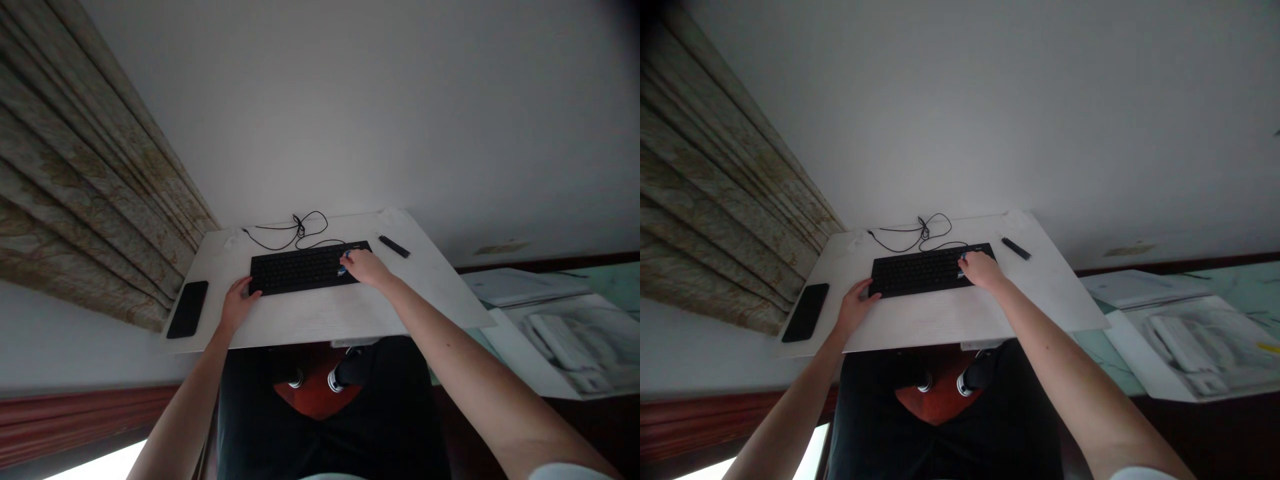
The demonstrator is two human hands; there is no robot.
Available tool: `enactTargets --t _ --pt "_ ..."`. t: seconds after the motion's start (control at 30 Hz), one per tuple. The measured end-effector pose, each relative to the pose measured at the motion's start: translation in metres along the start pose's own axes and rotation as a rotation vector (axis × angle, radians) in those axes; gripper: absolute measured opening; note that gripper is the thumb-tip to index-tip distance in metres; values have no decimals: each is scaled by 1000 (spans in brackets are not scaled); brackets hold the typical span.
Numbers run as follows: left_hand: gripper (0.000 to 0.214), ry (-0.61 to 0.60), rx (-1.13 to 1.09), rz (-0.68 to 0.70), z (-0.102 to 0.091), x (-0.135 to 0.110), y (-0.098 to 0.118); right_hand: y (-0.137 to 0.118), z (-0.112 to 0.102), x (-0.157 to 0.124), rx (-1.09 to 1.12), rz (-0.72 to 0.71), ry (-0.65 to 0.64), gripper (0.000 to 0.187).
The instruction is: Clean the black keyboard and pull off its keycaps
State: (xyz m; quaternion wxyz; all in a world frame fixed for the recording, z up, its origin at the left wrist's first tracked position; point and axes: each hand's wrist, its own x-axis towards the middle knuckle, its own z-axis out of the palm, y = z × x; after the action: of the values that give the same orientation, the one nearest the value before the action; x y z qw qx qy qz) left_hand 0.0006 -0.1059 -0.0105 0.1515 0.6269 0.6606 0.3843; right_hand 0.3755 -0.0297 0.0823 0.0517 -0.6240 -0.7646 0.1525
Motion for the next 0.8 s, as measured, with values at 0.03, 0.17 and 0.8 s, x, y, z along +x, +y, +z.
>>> enactTargets --t 0.03,0.17,0.8 --pt "45 1 2 0 0 0 0 1 -1 0 31 -4 12 36" --pt "45 -7 0 4 0 0 -1 -10 5 -1 124 -71 16 36" --pt "49 -18 6 -6 -2 -1 0 16 3 -13 -28 -32 41 36"
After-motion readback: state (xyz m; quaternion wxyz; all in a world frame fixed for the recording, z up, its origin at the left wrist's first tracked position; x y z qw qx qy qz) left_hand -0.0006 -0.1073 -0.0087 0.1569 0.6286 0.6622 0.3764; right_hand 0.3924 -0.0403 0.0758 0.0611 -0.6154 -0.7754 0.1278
